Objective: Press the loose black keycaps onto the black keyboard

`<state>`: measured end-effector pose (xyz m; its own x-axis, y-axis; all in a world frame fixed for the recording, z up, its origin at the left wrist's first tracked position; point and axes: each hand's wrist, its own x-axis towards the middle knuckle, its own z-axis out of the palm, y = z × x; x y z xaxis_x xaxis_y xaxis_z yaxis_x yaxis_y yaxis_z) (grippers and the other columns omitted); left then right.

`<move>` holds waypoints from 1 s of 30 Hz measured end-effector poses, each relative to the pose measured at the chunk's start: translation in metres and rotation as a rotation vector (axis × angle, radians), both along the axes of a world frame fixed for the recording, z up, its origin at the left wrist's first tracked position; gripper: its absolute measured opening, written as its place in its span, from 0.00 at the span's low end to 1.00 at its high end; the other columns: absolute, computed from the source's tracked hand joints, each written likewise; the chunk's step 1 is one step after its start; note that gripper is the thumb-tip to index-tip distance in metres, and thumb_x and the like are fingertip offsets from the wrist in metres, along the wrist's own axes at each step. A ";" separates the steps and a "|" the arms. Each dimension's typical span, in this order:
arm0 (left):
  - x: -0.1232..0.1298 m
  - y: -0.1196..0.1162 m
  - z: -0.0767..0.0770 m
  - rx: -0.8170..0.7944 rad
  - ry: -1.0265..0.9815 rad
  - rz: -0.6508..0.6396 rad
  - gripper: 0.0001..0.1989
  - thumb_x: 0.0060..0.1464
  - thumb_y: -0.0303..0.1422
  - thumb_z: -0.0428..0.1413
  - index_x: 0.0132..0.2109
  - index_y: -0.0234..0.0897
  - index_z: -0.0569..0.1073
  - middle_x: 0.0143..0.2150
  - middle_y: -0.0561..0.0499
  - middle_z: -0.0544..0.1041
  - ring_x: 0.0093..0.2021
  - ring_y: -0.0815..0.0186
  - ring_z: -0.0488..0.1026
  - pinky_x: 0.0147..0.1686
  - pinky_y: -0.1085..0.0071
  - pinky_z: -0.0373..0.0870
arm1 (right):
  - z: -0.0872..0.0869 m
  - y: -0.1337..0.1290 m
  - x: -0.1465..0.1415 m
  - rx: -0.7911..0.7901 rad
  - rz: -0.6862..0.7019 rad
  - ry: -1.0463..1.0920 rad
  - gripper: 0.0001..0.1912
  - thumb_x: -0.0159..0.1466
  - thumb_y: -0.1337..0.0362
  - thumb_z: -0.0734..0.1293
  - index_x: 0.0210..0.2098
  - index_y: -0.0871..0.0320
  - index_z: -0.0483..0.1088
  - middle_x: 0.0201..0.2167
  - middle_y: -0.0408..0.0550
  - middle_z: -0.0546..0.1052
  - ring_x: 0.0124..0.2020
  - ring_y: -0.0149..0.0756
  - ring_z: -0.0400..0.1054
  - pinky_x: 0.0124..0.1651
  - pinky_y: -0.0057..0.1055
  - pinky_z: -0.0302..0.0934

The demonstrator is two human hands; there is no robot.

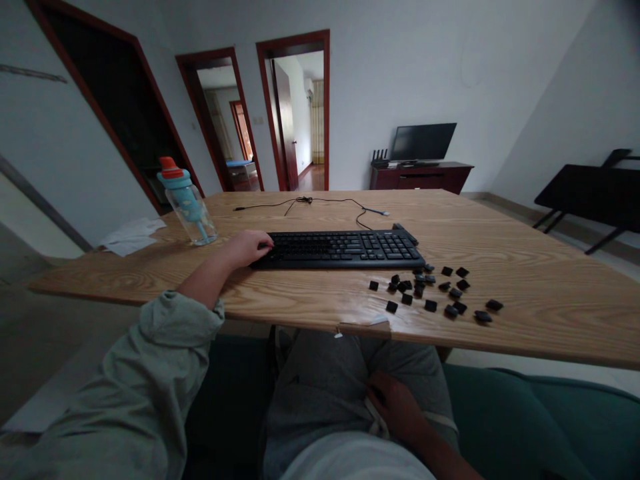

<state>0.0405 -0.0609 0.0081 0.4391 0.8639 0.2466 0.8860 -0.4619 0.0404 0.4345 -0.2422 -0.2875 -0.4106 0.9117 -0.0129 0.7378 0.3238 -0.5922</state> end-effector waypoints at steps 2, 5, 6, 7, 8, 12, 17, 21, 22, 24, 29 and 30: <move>0.001 0.000 0.001 -0.016 0.010 -0.009 0.14 0.58 0.36 0.51 0.43 0.36 0.80 0.49 0.45 0.80 0.48 0.60 0.75 0.52 0.66 0.68 | 0.000 0.000 0.000 0.002 -0.007 -0.005 0.13 0.68 0.64 0.57 0.37 0.58 0.73 0.37 0.51 0.75 0.41 0.38 0.71 0.45 0.32 0.59; 0.004 0.000 0.001 -0.031 0.021 0.020 0.15 0.57 0.36 0.52 0.44 0.36 0.80 0.47 0.46 0.81 0.46 0.60 0.76 0.49 0.67 0.69 | 0.000 0.000 0.001 -0.001 0.006 0.010 0.13 0.68 0.64 0.57 0.37 0.58 0.74 0.37 0.50 0.75 0.41 0.38 0.71 0.46 0.32 0.60; 0.004 0.000 0.002 -0.028 0.017 0.029 0.15 0.57 0.36 0.52 0.44 0.36 0.80 0.45 0.46 0.81 0.44 0.60 0.76 0.48 0.67 0.69 | 0.000 0.000 0.001 -0.002 0.012 0.014 0.14 0.68 0.64 0.57 0.37 0.58 0.74 0.37 0.50 0.75 0.41 0.38 0.71 0.46 0.32 0.60; 0.005 0.000 0.002 -0.024 0.008 0.036 0.15 0.57 0.37 0.52 0.44 0.36 0.80 0.44 0.45 0.81 0.43 0.60 0.76 0.46 0.67 0.69 | 0.000 0.001 0.001 -0.002 0.015 0.014 0.14 0.68 0.64 0.57 0.37 0.58 0.74 0.37 0.51 0.75 0.41 0.38 0.71 0.46 0.32 0.60; 0.004 0.000 0.001 -0.019 -0.004 0.040 0.14 0.57 0.36 0.52 0.44 0.36 0.80 0.43 0.45 0.81 0.42 0.60 0.76 0.45 0.67 0.69 | -0.001 0.001 0.001 -0.002 0.018 0.010 0.14 0.68 0.64 0.57 0.37 0.58 0.74 0.37 0.51 0.76 0.41 0.38 0.71 0.46 0.32 0.60; 0.002 0.001 0.001 -0.003 -0.038 0.041 0.14 0.57 0.36 0.53 0.45 0.37 0.80 0.42 0.45 0.81 0.41 0.60 0.76 0.45 0.66 0.68 | 0.000 0.001 0.000 -0.010 0.011 -0.013 0.13 0.68 0.63 0.57 0.37 0.57 0.73 0.37 0.51 0.75 0.41 0.39 0.71 0.45 0.33 0.60; 0.002 -0.001 0.003 -0.021 -0.017 0.044 0.16 0.58 0.37 0.52 0.46 0.37 0.80 0.45 0.45 0.81 0.44 0.59 0.76 0.47 0.65 0.68 | 0.001 0.001 0.001 -0.014 0.020 0.007 0.14 0.68 0.63 0.57 0.37 0.57 0.73 0.38 0.51 0.76 0.42 0.39 0.71 0.46 0.32 0.60; 0.001 -0.002 0.004 -0.027 0.004 0.059 0.16 0.59 0.36 0.51 0.47 0.37 0.80 0.46 0.45 0.81 0.44 0.59 0.76 0.47 0.65 0.68 | -0.001 0.001 0.001 -0.014 0.009 0.013 0.14 0.68 0.63 0.57 0.37 0.57 0.73 0.37 0.51 0.76 0.41 0.39 0.71 0.46 0.32 0.60; 0.000 -0.002 0.004 -0.027 0.012 0.055 0.17 0.59 0.36 0.51 0.47 0.37 0.80 0.46 0.45 0.81 0.44 0.59 0.76 0.47 0.65 0.68 | -0.002 0.001 0.001 -0.011 0.006 0.009 0.14 0.68 0.63 0.57 0.37 0.57 0.73 0.37 0.51 0.76 0.41 0.39 0.71 0.46 0.32 0.60; -0.002 0.000 0.003 -0.022 0.022 0.041 0.17 0.59 0.37 0.50 0.47 0.38 0.80 0.46 0.45 0.81 0.45 0.58 0.76 0.48 0.65 0.68 | -0.003 0.001 0.001 -0.005 0.006 0.005 0.14 0.68 0.63 0.57 0.36 0.58 0.73 0.37 0.51 0.76 0.41 0.39 0.71 0.46 0.33 0.60; -0.005 0.003 0.002 -0.022 0.007 -0.022 0.16 0.59 0.37 0.50 0.46 0.39 0.81 0.48 0.46 0.80 0.47 0.59 0.74 0.51 0.65 0.67 | -0.005 0.001 0.000 -0.005 0.000 0.000 0.12 0.67 0.64 0.58 0.36 0.57 0.73 0.37 0.50 0.75 0.40 0.38 0.71 0.45 0.33 0.59; -0.005 0.003 0.002 -0.024 0.001 -0.030 0.17 0.60 0.38 0.50 0.46 0.39 0.81 0.48 0.46 0.79 0.47 0.60 0.74 0.51 0.65 0.67 | -0.004 0.001 0.000 -0.006 0.002 0.000 0.12 0.67 0.65 0.58 0.36 0.57 0.73 0.37 0.50 0.75 0.40 0.38 0.71 0.45 0.33 0.59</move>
<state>0.0352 -0.0582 0.0100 0.4651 0.8561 0.2253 0.8719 -0.4871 0.0507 0.4349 -0.2411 -0.2920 -0.4126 0.9107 -0.0180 0.7371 0.3222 -0.5940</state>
